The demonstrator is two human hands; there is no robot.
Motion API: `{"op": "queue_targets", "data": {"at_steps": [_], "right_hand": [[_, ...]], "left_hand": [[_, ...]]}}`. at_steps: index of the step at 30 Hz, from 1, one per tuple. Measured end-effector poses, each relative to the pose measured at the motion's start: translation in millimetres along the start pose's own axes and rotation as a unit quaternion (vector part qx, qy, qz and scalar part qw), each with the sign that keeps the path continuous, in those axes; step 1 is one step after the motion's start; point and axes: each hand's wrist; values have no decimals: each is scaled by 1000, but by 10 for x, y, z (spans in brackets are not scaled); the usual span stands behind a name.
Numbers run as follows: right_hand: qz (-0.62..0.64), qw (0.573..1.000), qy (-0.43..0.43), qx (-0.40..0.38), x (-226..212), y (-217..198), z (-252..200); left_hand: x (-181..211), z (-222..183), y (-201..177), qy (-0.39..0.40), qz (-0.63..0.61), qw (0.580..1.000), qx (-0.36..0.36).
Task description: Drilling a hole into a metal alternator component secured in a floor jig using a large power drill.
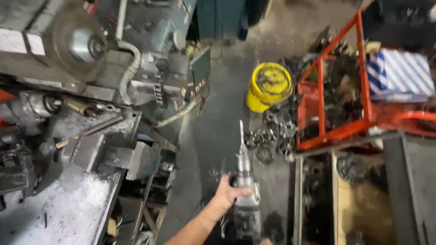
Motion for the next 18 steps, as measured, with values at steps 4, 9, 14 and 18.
{"op": "queue_targets", "data": {"at_steps": [4,9,14,18], "right_hand": [[62,995,51,64,-997,270,44],[-380,909,174,-7,-3776,414,1420],[-356,824,426,117,-3041,125,466],[-242,795,524,186,-2532,-57,-190]], "left_hand": [[-114,-29,-469,-4,-18,998,52],[484,-357,-723,-35,-1,998,60],[817,-618,-880,-82,97,992,24],[668,-694,-1243,-109,156,980,54]]}}
Point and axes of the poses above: each hand's wrist, its own z-axis towards the middle knuckle, its own y-axis out of the palm, x = y × z, and after that the axes turned 13 degrees about -z, right-handed
